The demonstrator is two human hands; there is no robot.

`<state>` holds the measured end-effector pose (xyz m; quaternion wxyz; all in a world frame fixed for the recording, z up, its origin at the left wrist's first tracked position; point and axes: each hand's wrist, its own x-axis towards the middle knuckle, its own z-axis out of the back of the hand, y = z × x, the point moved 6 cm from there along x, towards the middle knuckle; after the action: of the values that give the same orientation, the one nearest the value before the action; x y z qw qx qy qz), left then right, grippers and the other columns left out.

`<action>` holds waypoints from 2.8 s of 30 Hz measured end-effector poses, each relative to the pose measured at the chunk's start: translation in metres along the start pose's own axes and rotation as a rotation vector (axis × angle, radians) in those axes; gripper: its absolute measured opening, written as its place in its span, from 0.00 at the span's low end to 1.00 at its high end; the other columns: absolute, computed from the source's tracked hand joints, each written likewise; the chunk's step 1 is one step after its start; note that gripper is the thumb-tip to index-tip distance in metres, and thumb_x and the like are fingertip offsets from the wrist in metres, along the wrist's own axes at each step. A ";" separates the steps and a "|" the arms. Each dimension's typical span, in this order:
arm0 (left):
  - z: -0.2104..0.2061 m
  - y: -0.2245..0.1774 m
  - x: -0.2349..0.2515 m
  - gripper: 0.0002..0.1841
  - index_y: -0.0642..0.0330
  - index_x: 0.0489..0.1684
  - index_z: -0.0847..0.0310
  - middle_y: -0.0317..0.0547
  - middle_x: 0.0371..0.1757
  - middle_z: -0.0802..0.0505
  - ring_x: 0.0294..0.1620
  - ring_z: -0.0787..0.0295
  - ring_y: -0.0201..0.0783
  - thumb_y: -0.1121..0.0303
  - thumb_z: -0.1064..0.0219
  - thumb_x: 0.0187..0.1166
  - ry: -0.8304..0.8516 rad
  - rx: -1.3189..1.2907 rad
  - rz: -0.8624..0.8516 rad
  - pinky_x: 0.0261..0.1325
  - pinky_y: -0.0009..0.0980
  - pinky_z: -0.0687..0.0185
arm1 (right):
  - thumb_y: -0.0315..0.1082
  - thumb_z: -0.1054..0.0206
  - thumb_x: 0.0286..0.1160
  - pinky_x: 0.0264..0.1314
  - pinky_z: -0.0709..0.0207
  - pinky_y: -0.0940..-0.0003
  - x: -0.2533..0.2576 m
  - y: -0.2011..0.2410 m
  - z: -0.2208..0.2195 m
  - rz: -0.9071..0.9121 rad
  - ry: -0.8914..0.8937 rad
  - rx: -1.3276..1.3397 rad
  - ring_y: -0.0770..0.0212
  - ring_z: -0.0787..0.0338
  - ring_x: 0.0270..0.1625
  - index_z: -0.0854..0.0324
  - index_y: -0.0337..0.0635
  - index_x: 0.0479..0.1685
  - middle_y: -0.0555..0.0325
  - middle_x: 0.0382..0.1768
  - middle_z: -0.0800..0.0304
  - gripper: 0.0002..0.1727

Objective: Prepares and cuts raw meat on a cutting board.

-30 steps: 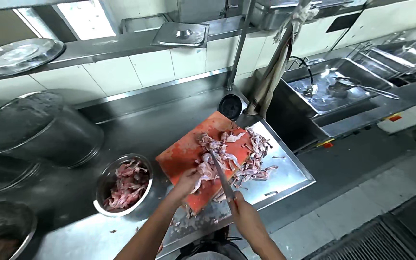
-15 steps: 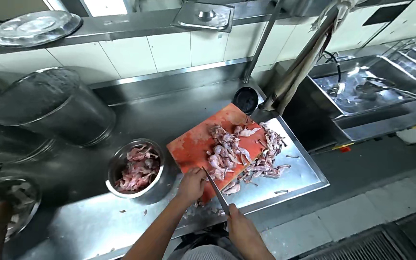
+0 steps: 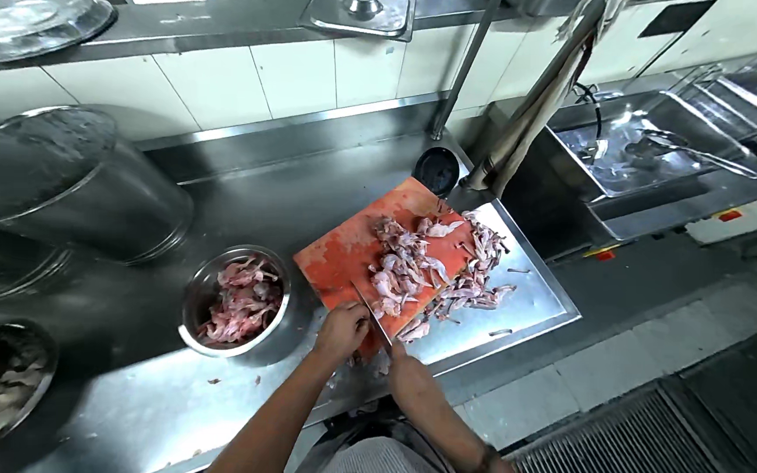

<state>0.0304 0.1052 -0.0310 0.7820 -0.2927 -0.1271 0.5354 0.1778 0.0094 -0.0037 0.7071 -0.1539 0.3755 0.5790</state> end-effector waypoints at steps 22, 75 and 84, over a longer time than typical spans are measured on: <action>0.001 -0.040 -0.003 0.23 0.50 0.69 0.15 0.53 0.71 0.15 0.72 0.18 0.53 0.63 0.31 0.71 0.270 0.126 0.337 0.73 0.51 0.19 | 0.44 0.45 0.87 0.38 0.18 0.41 -0.044 -0.180 -0.019 -0.002 -0.279 0.463 0.44 0.10 0.30 0.25 0.38 0.65 0.46 0.26 0.14 0.21; -0.004 -0.029 0.016 0.19 0.47 0.64 0.13 0.42 0.71 0.12 0.77 0.21 0.48 0.64 0.29 0.74 -0.151 -0.068 -0.062 0.78 0.49 0.23 | 0.40 0.39 0.81 0.68 0.19 0.40 0.072 0.041 0.083 0.121 -0.254 -0.178 0.41 0.09 0.64 0.13 0.38 0.59 0.40 0.56 0.07 0.19; 0.016 -0.040 0.015 0.14 0.52 0.62 0.13 0.47 0.73 0.12 0.78 0.19 0.48 0.67 0.36 0.82 -0.074 -0.124 -0.133 0.80 0.49 0.24 | 0.49 0.47 0.86 0.64 0.19 0.36 0.044 0.043 0.099 0.227 -0.124 -0.288 0.41 0.10 0.64 0.16 0.39 0.61 0.41 0.59 0.09 0.25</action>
<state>0.0584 0.1135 0.0038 0.7911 -0.3112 -0.2080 0.4838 0.1744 0.1168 0.0409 0.6298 -0.1742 0.2593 0.7111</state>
